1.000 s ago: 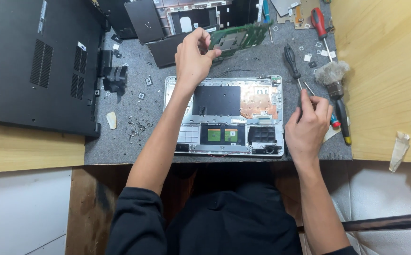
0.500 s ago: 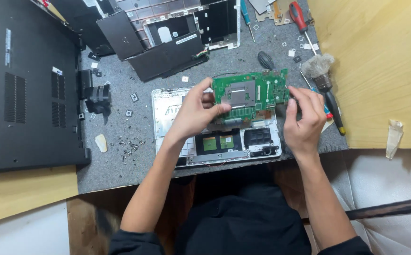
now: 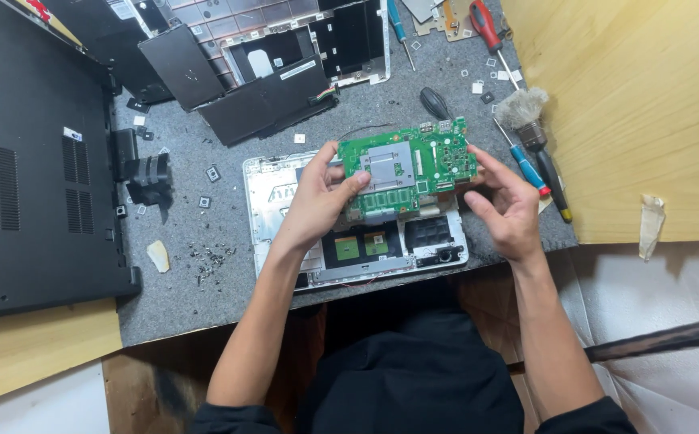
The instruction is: Reinstalling the motherboard and aligning internal components within a laptop chassis using a screwdriver.
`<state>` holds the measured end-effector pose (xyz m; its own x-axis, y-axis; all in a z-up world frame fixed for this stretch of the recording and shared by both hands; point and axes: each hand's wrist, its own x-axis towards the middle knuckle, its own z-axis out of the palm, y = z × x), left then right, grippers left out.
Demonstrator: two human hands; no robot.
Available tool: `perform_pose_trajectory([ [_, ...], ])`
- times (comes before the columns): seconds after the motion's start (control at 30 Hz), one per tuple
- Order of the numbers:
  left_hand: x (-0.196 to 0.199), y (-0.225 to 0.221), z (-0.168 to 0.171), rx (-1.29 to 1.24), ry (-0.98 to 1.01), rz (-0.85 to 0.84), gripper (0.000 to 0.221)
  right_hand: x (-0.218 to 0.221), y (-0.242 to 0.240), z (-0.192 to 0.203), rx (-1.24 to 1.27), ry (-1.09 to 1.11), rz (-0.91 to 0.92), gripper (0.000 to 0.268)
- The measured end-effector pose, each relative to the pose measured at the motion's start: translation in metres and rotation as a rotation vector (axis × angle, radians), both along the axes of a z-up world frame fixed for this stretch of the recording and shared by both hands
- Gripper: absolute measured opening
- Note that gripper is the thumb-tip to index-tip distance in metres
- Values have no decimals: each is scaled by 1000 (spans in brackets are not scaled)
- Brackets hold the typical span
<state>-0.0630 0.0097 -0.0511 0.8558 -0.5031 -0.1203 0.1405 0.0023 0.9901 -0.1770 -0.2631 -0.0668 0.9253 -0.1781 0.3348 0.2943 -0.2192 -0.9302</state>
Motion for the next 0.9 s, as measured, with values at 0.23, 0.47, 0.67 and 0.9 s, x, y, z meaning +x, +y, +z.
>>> perform_pose_trajectory([
  [0.23,-21,5,37,-121,27,131,39,4,-4,-8,-185,21,143,40],
  [0.47,17,7,71,-67,-119,152,35,10,-1,-16,-482,-69,173,19],
  [0.67,47,-17,88,12,-84,27,31,6,-1,-18,-559,-91,169,50],
  [0.9,72,-39,17,-171,-39,47,32,9,-3,-50,-400,-64,69,20],
])
